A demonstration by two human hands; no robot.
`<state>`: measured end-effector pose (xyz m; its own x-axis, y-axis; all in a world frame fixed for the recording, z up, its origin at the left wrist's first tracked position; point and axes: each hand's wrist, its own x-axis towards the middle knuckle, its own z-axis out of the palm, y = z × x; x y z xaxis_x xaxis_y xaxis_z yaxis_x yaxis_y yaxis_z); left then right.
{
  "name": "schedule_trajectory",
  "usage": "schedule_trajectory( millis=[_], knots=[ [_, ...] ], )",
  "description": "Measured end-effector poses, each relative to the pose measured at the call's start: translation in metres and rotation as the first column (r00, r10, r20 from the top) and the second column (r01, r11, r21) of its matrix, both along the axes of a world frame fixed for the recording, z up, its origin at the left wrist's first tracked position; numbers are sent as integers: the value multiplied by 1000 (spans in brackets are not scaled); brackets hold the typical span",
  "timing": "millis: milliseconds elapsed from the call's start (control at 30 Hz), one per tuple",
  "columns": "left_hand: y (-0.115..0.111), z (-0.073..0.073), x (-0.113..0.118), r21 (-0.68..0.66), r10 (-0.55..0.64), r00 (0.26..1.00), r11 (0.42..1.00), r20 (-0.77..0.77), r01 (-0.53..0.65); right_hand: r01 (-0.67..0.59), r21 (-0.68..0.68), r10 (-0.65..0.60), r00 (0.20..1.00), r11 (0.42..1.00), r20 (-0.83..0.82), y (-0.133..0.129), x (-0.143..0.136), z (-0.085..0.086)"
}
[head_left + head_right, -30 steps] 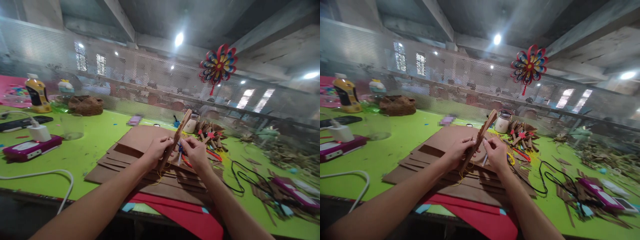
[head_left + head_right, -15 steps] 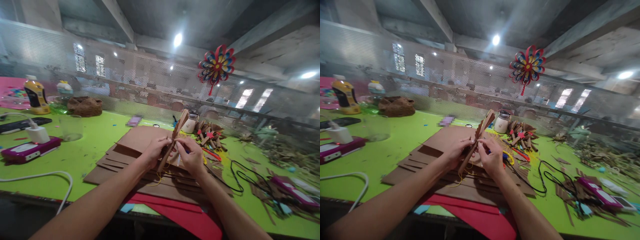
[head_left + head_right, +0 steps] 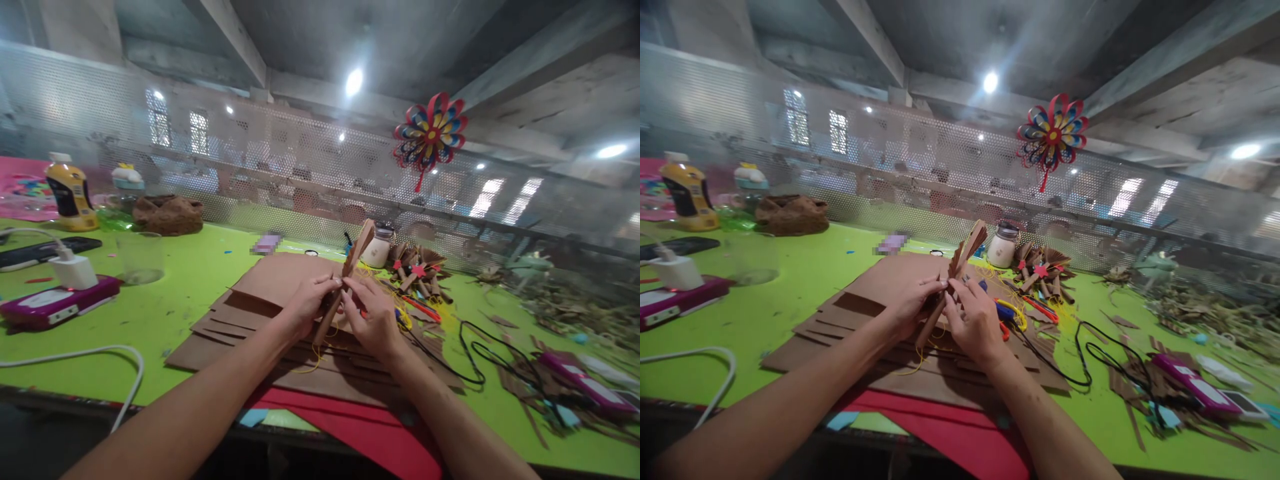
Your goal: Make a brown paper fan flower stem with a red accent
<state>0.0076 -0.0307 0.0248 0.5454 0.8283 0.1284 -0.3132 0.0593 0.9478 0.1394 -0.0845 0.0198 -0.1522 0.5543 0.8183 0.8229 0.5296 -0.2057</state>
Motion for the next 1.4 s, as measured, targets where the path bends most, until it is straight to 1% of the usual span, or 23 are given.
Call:
schedule_trajectory(
  millis=[133,333,433,667,900,1133,1400],
  knots=[
    [-2,1,0,-3,3,1000,1000,16,-3,22,-4,-22,1000,1000,16,0,-1,-2],
    [-3,1,0,-28,24,1000,999,14,-24,59,40,-61,997,997,47,1,-2,-5],
    [-4,2,0,-45,21,1000,999,10,-21,72,29,-73,996,997,47,1,-3,-5],
    [-3,3,1,-44,23,1000,999,12,-22,52,17,-52,998,998,17,0,-6,-4],
    [-3,2,1,-31,42,999,999,14,-41,79,32,-80,997,996,16,1,-8,-6],
    [-4,3,2,-51,54,998,997,22,-52,77,40,-78,997,996,15,1,-7,-6],
    [-1,-1,2,-30,66,998,997,0,-66,98,44,-99,995,994,18,-2,-11,-4]
  ],
)
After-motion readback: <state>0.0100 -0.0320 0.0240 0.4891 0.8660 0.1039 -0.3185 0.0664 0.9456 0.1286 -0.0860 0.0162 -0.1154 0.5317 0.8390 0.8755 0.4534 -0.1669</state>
